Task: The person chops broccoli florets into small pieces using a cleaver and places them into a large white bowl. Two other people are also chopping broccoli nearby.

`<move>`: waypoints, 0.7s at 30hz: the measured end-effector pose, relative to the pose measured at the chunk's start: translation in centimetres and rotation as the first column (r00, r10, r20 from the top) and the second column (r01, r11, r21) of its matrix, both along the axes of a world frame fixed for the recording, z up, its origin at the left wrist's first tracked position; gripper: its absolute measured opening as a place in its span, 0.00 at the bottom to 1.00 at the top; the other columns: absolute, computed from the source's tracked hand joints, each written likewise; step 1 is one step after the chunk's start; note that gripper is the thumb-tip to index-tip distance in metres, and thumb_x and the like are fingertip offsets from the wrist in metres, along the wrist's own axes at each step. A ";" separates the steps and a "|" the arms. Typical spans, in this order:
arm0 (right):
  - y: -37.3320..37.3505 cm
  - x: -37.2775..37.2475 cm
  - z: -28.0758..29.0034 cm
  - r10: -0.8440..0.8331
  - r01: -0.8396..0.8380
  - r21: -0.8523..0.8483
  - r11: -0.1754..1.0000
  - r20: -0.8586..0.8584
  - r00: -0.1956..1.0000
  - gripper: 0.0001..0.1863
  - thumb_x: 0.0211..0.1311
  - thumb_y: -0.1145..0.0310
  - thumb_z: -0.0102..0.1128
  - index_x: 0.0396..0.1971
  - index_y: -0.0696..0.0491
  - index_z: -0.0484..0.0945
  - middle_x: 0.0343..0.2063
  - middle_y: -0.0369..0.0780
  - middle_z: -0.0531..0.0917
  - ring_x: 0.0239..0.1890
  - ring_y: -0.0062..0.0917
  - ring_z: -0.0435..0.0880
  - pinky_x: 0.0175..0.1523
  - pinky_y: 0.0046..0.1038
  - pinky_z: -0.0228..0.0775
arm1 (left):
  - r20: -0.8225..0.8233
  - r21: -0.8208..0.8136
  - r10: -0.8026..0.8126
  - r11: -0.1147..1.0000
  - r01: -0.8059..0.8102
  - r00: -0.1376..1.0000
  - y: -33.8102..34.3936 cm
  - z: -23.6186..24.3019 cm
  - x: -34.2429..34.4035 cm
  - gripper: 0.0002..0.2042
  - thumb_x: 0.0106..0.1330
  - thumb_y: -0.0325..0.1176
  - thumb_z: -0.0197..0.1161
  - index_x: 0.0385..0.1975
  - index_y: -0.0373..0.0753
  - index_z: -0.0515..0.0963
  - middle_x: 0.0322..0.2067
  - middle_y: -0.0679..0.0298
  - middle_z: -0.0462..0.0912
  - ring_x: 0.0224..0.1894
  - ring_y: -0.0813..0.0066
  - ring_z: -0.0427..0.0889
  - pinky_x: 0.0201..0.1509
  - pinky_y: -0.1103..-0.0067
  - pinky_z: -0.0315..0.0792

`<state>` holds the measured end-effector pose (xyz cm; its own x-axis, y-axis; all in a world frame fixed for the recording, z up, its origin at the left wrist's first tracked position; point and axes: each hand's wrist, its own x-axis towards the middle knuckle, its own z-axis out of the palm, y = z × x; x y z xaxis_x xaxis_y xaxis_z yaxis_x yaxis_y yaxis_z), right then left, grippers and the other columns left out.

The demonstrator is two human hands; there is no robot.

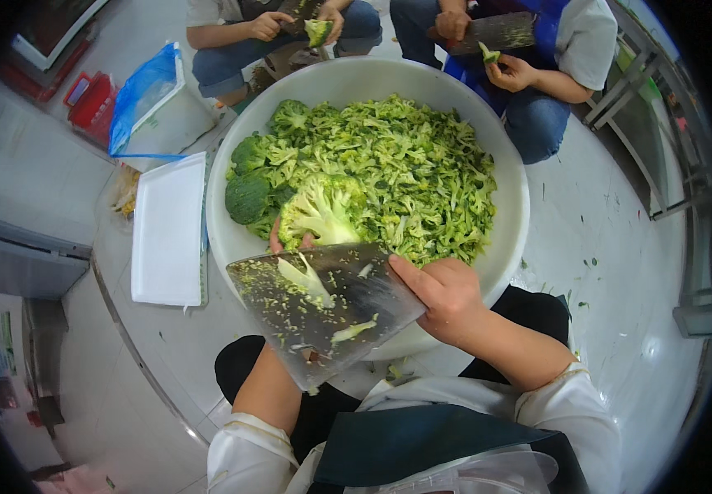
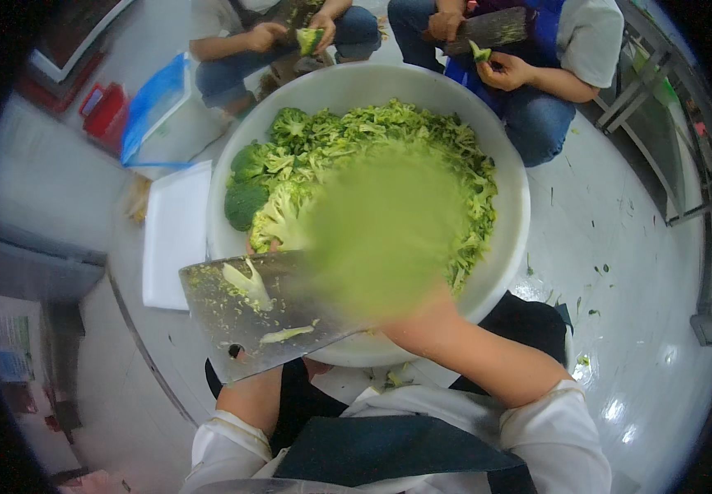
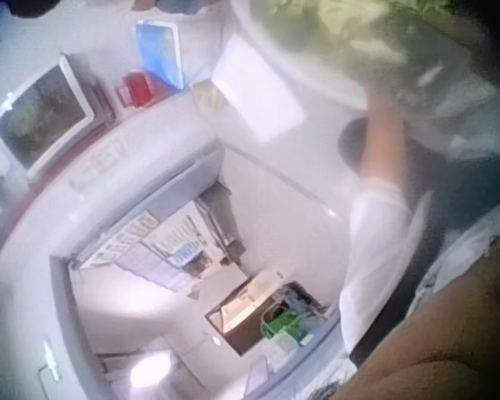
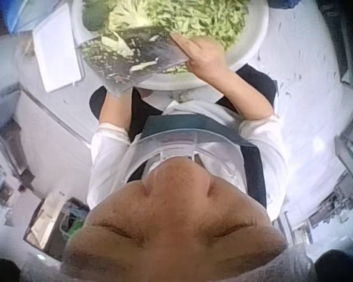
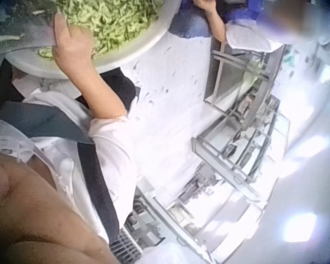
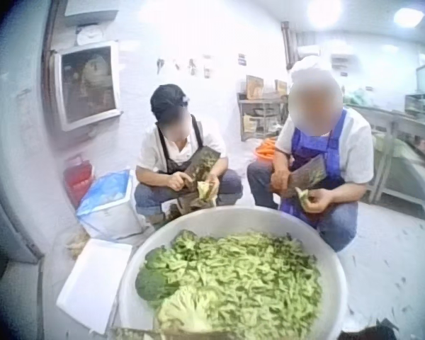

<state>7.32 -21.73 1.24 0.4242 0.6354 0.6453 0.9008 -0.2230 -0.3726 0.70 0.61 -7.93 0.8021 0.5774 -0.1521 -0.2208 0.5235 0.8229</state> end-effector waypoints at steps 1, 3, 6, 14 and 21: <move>0.1 0.0 -0.3 -0.016 0.016 -0.018 1.000 0.004 1.000 0.26 0.42 0.76 0.68 0.48 0.56 0.80 0.15 0.36 0.72 0.17 0.29 0.73 0.24 0.30 0.64 | 0.011 -0.037 -0.011 0.999 0.011 1.000 -0.1 0.3 0.0 0.27 0.72 0.31 0.52 0.68 0.52 0.52 0.60 0.61 0.67 0.56 0.60 0.74 0.57 0.61 0.74; 0.0 0.0 -1.0 -0.054 0.057 -0.063 0.996 0.056 0.997 0.27 0.41 0.75 0.68 0.48 0.56 0.80 0.16 0.36 0.73 0.18 0.30 0.74 0.24 0.30 0.64 | 0.049 -0.206 -0.075 0.975 0.083 0.996 -0.4 1.5 -0.4 0.27 0.72 0.30 0.52 0.68 0.52 0.52 0.60 0.61 0.68 0.56 0.60 0.75 0.57 0.61 0.74; -0.6 0.6 -2.4 -0.108 0.108 -0.099 0.989 0.001 0.994 0.27 0.39 0.76 0.67 0.47 0.55 0.80 0.17 0.37 0.76 0.19 0.32 0.76 0.25 0.32 0.66 | 0.079 -0.445 -0.128 0.883 0.150 0.989 -1.6 5.2 -0.9 0.27 0.71 0.30 0.52 0.68 0.51 0.52 0.59 0.60 0.69 0.55 0.60 0.75 0.56 0.62 0.75; -1.7 2.8 -7.8 -0.241 0.227 -0.256 0.940 -0.023 0.970 0.27 0.39 0.79 0.64 0.47 0.54 0.79 0.19 0.41 0.78 0.21 0.36 0.79 0.28 0.37 0.72 | -0.005 -0.202 -0.034 0.979 0.032 0.999 -2.7 7.8 -1.3 0.24 0.71 0.30 0.51 0.66 0.48 0.56 0.58 0.62 0.69 0.58 0.61 0.71 0.61 0.60 0.69; -2.0 1.7 -8.0 -0.254 0.203 -0.324 0.924 -0.124 0.959 0.28 0.40 0.79 0.62 0.49 0.54 0.79 0.22 0.44 0.80 0.23 0.39 0.80 0.31 0.38 0.73 | 0.079 -0.177 0.007 0.984 0.007 0.997 -1.6 8.6 -1.7 0.26 0.72 0.27 0.50 0.67 0.50 0.52 0.60 0.62 0.66 0.61 0.63 0.69 0.61 0.59 0.68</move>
